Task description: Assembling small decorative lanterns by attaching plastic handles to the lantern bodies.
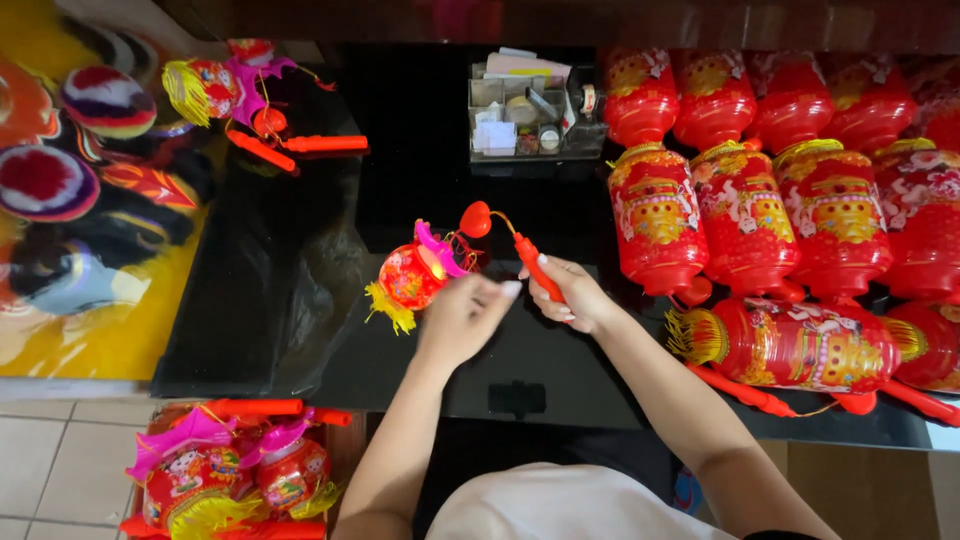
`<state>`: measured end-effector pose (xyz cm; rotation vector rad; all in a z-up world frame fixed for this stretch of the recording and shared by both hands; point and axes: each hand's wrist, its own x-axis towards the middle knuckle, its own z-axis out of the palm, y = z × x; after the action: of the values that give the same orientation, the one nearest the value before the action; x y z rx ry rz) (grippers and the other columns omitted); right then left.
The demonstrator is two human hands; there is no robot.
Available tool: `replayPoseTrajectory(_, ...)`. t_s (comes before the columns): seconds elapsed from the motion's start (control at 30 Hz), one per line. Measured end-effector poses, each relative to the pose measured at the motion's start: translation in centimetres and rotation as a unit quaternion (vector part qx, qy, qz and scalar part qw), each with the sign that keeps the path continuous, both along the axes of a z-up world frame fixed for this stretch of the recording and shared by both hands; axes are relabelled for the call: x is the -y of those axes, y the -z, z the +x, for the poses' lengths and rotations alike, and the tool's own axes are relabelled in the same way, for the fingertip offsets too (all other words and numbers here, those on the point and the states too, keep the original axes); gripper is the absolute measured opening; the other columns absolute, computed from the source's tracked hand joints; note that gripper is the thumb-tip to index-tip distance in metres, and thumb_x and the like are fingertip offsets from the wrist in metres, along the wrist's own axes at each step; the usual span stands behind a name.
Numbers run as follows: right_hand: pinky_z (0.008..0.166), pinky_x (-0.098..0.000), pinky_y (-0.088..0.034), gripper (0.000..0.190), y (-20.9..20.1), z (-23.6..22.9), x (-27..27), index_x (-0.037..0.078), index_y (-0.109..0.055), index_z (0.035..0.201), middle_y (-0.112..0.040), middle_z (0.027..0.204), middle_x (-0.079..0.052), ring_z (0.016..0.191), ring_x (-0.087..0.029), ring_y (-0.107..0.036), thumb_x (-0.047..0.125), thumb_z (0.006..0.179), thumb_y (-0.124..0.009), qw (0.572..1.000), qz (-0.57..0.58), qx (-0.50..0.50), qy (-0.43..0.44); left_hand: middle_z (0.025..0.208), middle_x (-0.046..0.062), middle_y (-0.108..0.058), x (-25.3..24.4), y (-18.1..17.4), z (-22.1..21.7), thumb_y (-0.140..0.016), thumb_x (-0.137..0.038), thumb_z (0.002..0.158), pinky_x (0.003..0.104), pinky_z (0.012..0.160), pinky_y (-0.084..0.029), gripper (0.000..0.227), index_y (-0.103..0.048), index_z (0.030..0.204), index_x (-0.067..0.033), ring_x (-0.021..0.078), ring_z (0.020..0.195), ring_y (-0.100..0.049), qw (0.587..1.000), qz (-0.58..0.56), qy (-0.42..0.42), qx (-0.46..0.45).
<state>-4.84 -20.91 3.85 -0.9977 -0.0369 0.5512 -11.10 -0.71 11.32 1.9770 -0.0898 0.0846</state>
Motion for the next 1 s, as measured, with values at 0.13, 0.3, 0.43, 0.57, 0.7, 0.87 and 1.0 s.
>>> replayPoseTrajectory(0.13, 0.021, -0.0210, -0.026, 0.026, 0.5, 0.2, 0.8, -0.005, -0.055, 0.104, -0.043, 0.067, -0.009, 0.031, -0.007, -0.033, 0.018, 0.110, -0.045, 0.999, 0.016, 0.040, -0.001, 0.115, 0.025, -0.071, 3.2, 2.2, 5.1, -0.054, -0.067, 0.091, 0.051, 0.094, -0.054, 0.075, -0.060, 0.129, -0.0017, 0.0415, 0.113, -0.068, 0.973, 0.025, 0.130, -0.190)
replayPoseTrajectory(0.3, 0.023, -0.0250, -0.034, 0.032, 5.1, 1.7, 1.6, -0.012, -0.051, 0.120, -0.050, 0.074, -0.019, 0.032, -0.012, -0.042, 0.018, 0.111, -0.043, 0.999, 0.017, 0.049, 0.010, 0.125, 0.012, -0.072, 3.9, 10.3, 10.4, -0.065, -0.034, 0.102, 0.039, 0.104, -0.053, 0.042, -0.065, 0.135, -0.0091, 0.0205, 0.113, -0.070, 0.823, -0.494, 0.200, -0.199)
replayPoseTrajectory(0.43, 0.026, -0.0263, -0.039, 0.038, 3.9, 1.4, 2.3, -0.013, -0.053, 0.119, -0.055, 0.076, -0.022, 0.034, -0.015, -0.048, 0.022, 0.112, -0.039, 0.998, 0.011, 0.057, -0.030, 0.122, 0.015, -0.073, 3.3, 12.6, 10.3, -0.067, -0.022, 0.100, 0.041, 0.102, -0.055, 0.032, -0.067, 0.127, -0.0042, 0.0235, 0.110, -0.072, 0.817, -0.526, 0.166, -0.168)
replayPoseTrajectory(0.57, 0.021, -0.0204, -0.028, 0.027, 0.3, 0.5, 1.5, -0.012, -0.059, 0.109, -0.046, 0.057, -0.010, 0.027, -0.008, -0.038, 0.011, 0.107, -0.046, 0.995, -0.034, 0.090, -0.031, 0.117, 0.012, -0.075, 2.8, 13.7, 10.4, -0.072, -0.019, 0.096, 0.038, 0.087, -0.063, 0.023, -0.069, 0.117, -0.0091, 0.0213, 0.100, -0.075, 0.811, -0.546, 0.129, -0.168)
replayPoseTrajectory(0.7, 0.038, -0.0219, -0.041, 0.019, 2.8, 1.0, 1.6, 0.001, -0.075, 0.110, -0.058, 0.058, -0.005, 0.046, -0.008, -0.051, 0.010, 0.100, -0.061, 0.919, -0.235, 0.310, 0.069, 0.111, 0.015, -0.076, 3.4, 11.7, 10.0, -0.077, -0.012, 0.092, 0.043, 0.092, -0.062, 0.023, -0.071, 0.112, -0.0037, 0.0241, 0.102, -0.075, 0.832, -0.530, 0.095, -0.133)
replayPoseTrajectory(0.87, 0.050, -0.0344, -0.052, 0.021, 1.1, 0.2, 1.3, 0.006, -0.078, 0.113, -0.072, 0.071, -0.012, 0.056, -0.023, -0.065, 0.011, 0.092, -0.074, 0.821, -0.349, 0.426, 0.151, 0.105, 0.013, -0.077, 3.7, 11.1, 9.7, -0.081, -0.011, 0.088, 0.044, 0.092, -0.062, 0.025, -0.072, 0.110, -0.0037, 0.0232, 0.100, -0.075, 0.845, -0.517, 0.065, -0.120)
replayPoseTrajectory(1.0, 0.047, -0.0215, -0.042, 0.023, 1.7, 0.6, 2.1, 0.002, -0.075, 0.111, -0.057, 0.047, -0.002, 0.044, -0.009, -0.048, 0.013, 0.099, -0.059, 0.888, -0.284, 0.344, 0.114, 0.111, 0.012, -0.077, 3.2, 12.1, 10.2, -0.076, -0.015, 0.092, 0.042, 0.095, -0.061, 0.023, -0.070, 0.113, -0.0081, 0.0234, 0.105, -0.074, 0.807, -0.575, 0.057, -0.124)
